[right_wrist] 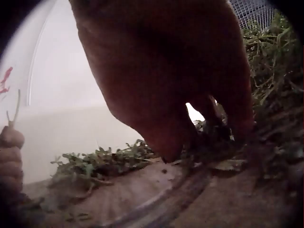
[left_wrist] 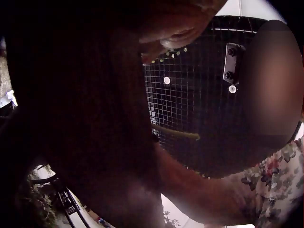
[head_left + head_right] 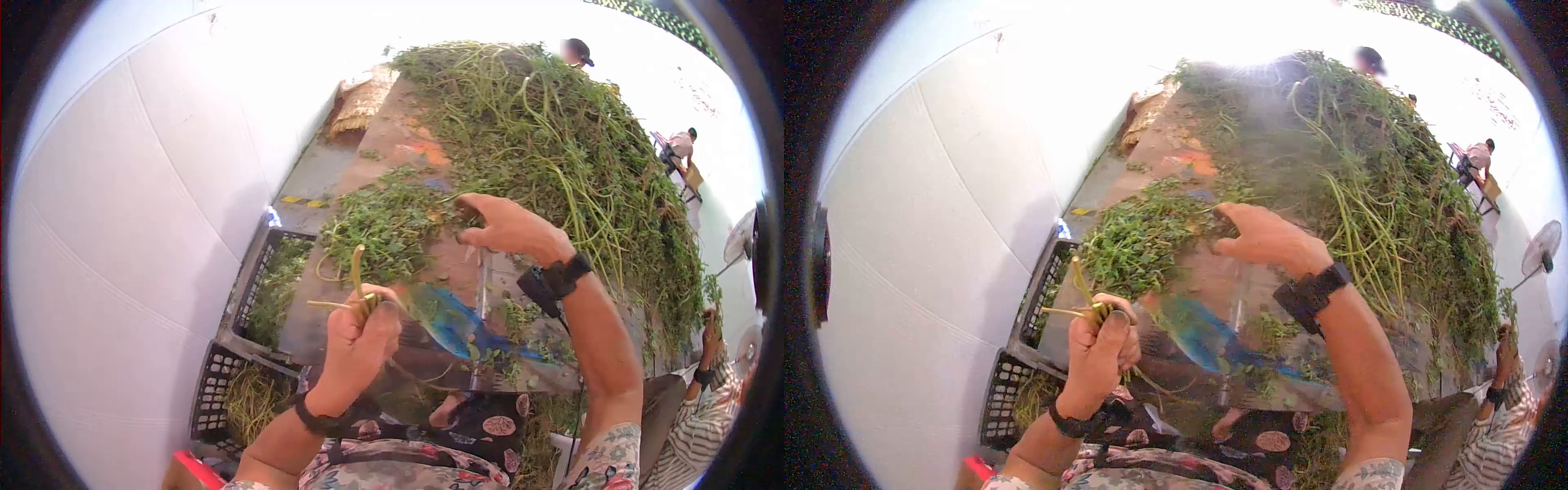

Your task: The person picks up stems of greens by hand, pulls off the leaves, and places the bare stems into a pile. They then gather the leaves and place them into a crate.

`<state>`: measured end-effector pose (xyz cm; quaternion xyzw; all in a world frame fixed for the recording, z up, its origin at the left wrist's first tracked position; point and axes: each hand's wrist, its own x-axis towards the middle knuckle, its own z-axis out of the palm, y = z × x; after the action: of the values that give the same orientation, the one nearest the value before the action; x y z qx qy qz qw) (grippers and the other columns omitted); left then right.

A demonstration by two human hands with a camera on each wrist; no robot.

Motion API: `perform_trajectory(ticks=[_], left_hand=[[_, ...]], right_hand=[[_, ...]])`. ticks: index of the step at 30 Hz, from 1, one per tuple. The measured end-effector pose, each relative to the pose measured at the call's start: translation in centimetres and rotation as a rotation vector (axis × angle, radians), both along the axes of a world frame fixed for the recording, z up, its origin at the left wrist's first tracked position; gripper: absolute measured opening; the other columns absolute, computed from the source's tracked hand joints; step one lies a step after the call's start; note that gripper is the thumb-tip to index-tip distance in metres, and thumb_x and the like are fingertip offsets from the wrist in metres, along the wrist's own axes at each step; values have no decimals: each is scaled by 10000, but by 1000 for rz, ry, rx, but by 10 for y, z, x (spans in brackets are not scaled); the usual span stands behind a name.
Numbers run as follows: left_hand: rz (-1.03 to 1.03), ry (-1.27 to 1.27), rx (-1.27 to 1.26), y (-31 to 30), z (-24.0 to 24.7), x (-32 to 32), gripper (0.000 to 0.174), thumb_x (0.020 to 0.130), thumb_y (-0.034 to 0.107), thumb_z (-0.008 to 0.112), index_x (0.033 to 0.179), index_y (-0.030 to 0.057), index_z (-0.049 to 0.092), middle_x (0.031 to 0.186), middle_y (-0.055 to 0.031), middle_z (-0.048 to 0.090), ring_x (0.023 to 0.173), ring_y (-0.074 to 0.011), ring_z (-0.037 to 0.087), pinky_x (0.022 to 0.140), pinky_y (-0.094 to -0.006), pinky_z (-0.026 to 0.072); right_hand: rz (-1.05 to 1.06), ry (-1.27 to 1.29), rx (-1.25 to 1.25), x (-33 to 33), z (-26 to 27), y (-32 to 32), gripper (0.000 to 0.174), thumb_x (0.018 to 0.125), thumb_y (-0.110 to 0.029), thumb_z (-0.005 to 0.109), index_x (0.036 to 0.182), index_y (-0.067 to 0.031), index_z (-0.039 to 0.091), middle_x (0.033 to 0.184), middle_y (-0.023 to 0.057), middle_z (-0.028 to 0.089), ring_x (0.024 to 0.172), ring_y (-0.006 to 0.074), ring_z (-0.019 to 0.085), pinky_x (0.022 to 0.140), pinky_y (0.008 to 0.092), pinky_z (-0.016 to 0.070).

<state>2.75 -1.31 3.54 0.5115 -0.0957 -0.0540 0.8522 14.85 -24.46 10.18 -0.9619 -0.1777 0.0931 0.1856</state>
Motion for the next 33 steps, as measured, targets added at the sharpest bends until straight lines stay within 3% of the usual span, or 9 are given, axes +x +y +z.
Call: perform_trajectory(ticks=[4,7,13,15,18,21,22,25,33], left_hand=[[29,-21,6,0,2,-2,191,900,244,522,880,64,460,557,41,348,460,-36,298,406,-200,254],[38,-47,-6,1,3,-4,183,900,232,518,888,58,462,573,38,376,469,-33,314,412,-198,256],[159,-197,128,2,2,-5,176,895,221,522,890,51,477,585,34,402,466,-36,328,412,-200,258],[254,-306,205,1,0,-3,172,891,217,527,877,49,490,583,38,401,459,-35,329,408,-202,256],[188,-93,38,2,-1,-5,153,889,195,520,839,51,508,576,43,402,449,-32,333,402,-205,252],[180,-134,81,3,-5,-4,131,894,180,503,837,61,502,560,45,393,439,-32,332,395,-205,247],[192,-145,107,3,-6,-3,127,894,180,502,845,63,496,555,47,384,436,-32,325,392,-204,247],[187,-156,146,1,-7,-3,119,895,183,501,868,70,478,543,50,359,430,-33,304,383,-201,246],[104,-79,14,-2,-4,-4,137,899,222,516,881,99,457,526,53,296,417,-36,263,359,-189,225]], right_hand=[[112,-37,26,-3,-9,29,948,607,-344,711,1282,137,250,1250,307,399,1195,345,396,1003,341,315],[117,-100,0,-10,-16,64,943,604,-320,709,1299,116,244,1266,302,385,1206,343,385,1002,348,319],[125,-215,79,37,-35,127,623,608,-246,665,1093,83,454,1034,259,538,1028,377,500,887,371,405],[205,-186,198,51,-31,149,610,646,-240,645,1135,71,454,1057,246,546,1040,368,501,887,370,406],[165,-280,405,60,-18,168,597,693,-257,616,1181,44,450,1066,234,559,1048,351,507,896,374,402],[132,-134,292,49,10,146,625,698,-271,587,1207,58,437,1220,253,463,1142,334,453,950,366,383],[169,-300,241,61,-11,130,531,719,-280,560,1145,29,495,1183,224,498,1110,335,474,927,384,393],[161,-59,-170,59,-26,85,520,728,-265,570,1155,21,490,1176,203,503,1092,323,482,928,386,387],[226,-374,128,-66,-33,1,425,746,-212,562,1100,20,527,1127,198,534,1075,341,491,928,392,388]])
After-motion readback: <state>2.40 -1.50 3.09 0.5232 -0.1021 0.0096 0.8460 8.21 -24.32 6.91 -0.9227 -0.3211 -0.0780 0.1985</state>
